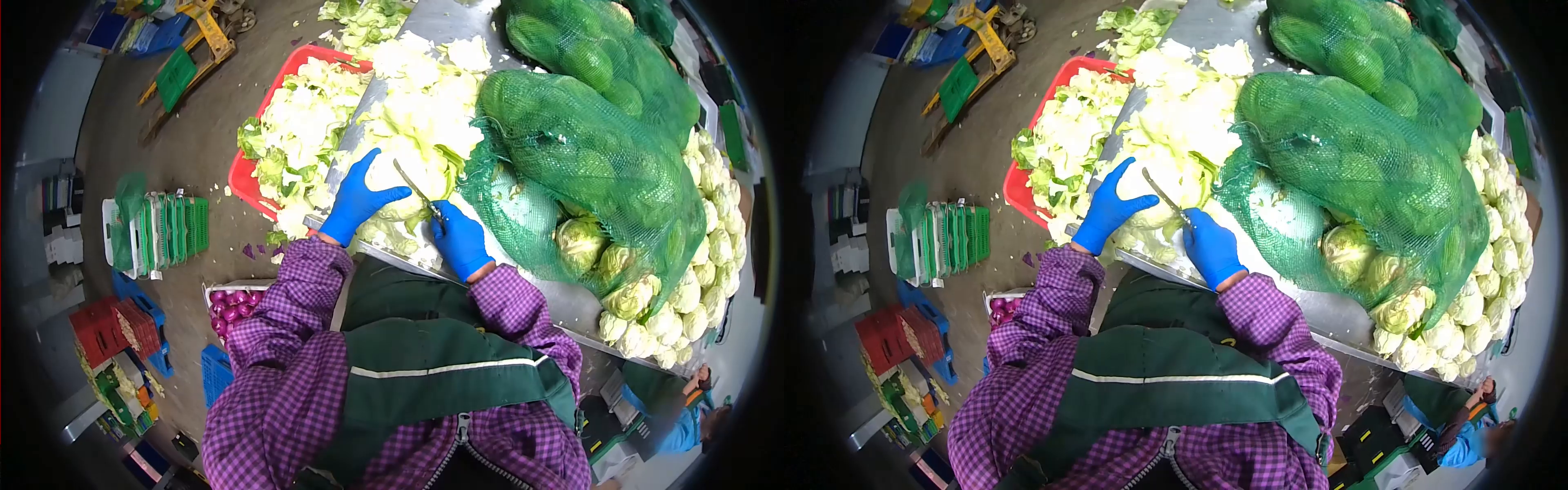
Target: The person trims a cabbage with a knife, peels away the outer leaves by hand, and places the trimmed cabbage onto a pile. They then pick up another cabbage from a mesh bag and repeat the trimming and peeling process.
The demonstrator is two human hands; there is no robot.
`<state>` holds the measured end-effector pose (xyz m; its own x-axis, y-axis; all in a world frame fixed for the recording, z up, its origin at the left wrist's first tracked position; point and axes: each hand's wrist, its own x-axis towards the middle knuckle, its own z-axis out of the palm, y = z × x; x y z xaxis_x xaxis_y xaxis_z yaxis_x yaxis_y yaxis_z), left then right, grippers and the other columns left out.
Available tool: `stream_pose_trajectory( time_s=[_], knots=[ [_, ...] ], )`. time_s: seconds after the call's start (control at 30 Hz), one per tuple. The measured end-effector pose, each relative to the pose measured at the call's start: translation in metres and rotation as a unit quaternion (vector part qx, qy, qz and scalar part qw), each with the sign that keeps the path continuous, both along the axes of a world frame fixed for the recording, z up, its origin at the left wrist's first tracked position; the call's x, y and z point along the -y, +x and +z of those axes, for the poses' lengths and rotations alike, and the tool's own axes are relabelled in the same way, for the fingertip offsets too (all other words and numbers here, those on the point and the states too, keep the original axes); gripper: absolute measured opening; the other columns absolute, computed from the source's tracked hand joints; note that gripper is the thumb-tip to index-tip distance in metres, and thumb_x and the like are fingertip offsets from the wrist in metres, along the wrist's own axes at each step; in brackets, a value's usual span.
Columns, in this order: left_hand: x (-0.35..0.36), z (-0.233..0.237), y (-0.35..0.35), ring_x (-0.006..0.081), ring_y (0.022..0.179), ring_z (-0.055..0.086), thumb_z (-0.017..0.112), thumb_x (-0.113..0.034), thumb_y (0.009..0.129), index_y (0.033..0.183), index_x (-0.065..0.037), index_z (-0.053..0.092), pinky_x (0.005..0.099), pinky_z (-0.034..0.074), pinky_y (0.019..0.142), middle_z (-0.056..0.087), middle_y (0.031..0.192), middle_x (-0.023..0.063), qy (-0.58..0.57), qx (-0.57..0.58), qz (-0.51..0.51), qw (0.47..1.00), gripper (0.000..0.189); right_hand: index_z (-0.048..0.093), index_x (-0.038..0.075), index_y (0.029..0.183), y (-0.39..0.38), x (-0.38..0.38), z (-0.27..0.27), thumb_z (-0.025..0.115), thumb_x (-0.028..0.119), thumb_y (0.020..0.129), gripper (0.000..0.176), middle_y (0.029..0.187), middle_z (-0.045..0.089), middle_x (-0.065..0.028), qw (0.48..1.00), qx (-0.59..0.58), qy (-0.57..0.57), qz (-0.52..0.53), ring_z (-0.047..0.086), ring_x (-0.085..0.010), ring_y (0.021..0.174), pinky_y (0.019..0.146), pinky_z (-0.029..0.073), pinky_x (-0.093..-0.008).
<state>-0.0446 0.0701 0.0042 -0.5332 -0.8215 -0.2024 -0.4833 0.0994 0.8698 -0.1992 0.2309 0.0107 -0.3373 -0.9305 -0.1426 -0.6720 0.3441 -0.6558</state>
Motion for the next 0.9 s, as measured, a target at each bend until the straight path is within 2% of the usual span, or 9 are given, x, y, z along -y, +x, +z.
stream_pose_trajectory(
  time_s=[0.2,0.27,0.5,0.57,0.67,0.73,0.8,0.87,0.9],
  knots=[
    [0.008,-0.003,-0.002,0.0303,0.122,0.048,0.086,-0.043,0.06,0.135,-0.002,0.045,0.0387,0.04,0.101,0.049,0.13,0.0225,0.029,0.003,-0.006,1.0,0.094,0.053,0.01,0.109,-0.008,0.015,-0.002,0.056,0.015,0.084,0.026,0.091,0.063,-0.0161,0.999,0.005,0.01,0.039,0.063,-0.037,0.079,0.066,0.051,-0.0452],
    [0.011,-0.012,0.0,0.021,0.115,0.054,0.084,-0.03,0.067,0.135,-0.006,0.046,0.0339,0.044,0.097,0.056,0.127,0.0151,0.012,0.017,0.008,1.0,0.081,0.05,0.009,0.105,-0.004,0.024,-0.007,0.055,0.015,0.085,0.022,0.089,0.063,-0.0173,0.999,-0.008,0.03,0.036,0.062,-0.0375,0.078,0.065,0.05,-0.0461],
    [0.012,-0.011,-0.001,0.0204,0.114,0.055,0.084,-0.027,0.068,0.134,-0.004,0.046,0.0337,0.044,0.097,0.057,0.125,0.014,0.02,0.02,-0.005,1.0,0.08,0.051,0.007,0.101,-0.007,0.034,-0.028,0.049,0.015,0.088,0.015,0.086,0.063,-0.0165,0.996,-0.058,0.058,0.024,0.063,-0.0385,0.077,0.065,0.051,-0.0469],
    [0.01,-0.009,0.0,0.0293,0.119,0.051,0.087,-0.04,0.059,0.134,-0.002,0.046,0.0381,0.04,0.101,0.053,0.126,0.0205,0.048,-0.014,-0.016,0.999,0.093,0.053,0.006,0.099,-0.018,0.06,-0.052,0.047,0.015,0.089,0.014,0.087,0.064,-0.0171,0.995,-0.075,0.064,0.003,0.063,-0.0388,0.077,0.066,0.051,-0.0472],
    [-0.004,-0.008,0.011,0.0298,0.122,0.047,0.089,-0.039,0.057,0.136,-0.002,0.042,0.0386,0.042,0.099,0.047,0.132,0.0193,-0.023,-0.038,-0.045,0.998,0.099,0.056,0.005,0.097,-0.024,0.07,-0.06,0.048,0.02,0.09,0.018,0.089,0.065,-0.019,0.994,-0.077,0.081,-0.014,0.064,-0.0396,0.075,0.067,0.05,-0.0488],
    [-0.015,-0.01,0.02,0.0283,0.124,0.045,0.089,-0.033,0.059,0.139,-0.002,0.036,0.0384,0.041,0.1,0.043,0.135,0.0193,-0.042,-0.04,-0.036,0.998,0.101,0.057,0.006,0.094,-0.029,0.065,-0.038,0.051,0.024,0.09,0.02,0.09,0.066,-0.0197,0.999,-0.012,0.042,0.003,0.063,-0.041,0.076,0.069,0.05,-0.0494],
    [-0.036,-0.008,0.029,0.0239,0.125,0.045,0.083,-0.017,0.069,0.142,-0.003,0.03,0.0359,0.041,0.1,0.045,0.135,0.0165,0.125,-0.13,0.163,0.97,0.091,0.058,0.004,0.096,-0.024,0.066,-0.05,0.053,0.028,0.09,0.025,0.092,0.065,-0.0211,0.999,0.05,0.002,-0.015,0.063,-0.039,0.081,0.071,0.049,-0.0472],
    [-0.049,-0.032,0.03,0.0228,0.122,0.046,0.079,-0.01,0.073,0.142,-0.002,0.028,0.0347,0.041,0.1,0.045,0.133,0.0158,0.176,-0.213,0.22,0.935,0.086,0.06,0.001,0.099,-0.014,0.072,-0.06,0.056,0.035,0.09,0.036,0.096,0.063,-0.0239,0.978,0.18,-0.084,-0.06,0.063,-0.035,0.091,0.077,0.048,-0.0428],
    [-0.058,-0.041,0.027,0.0225,0.119,0.048,0.078,-0.011,0.074,0.141,-0.002,0.029,0.0345,0.042,0.1,0.046,0.133,0.015,0.136,-0.215,0.208,0.944,0.084,0.059,0.0,0.113,-0.009,0.077,-0.028,0.055,0.036,0.092,0.041,0.099,0.061,-0.0233,0.974,0.223,-0.001,-0.046,0.06,-0.0314,0.096,0.082,0.046,-0.0387]
  ],
)
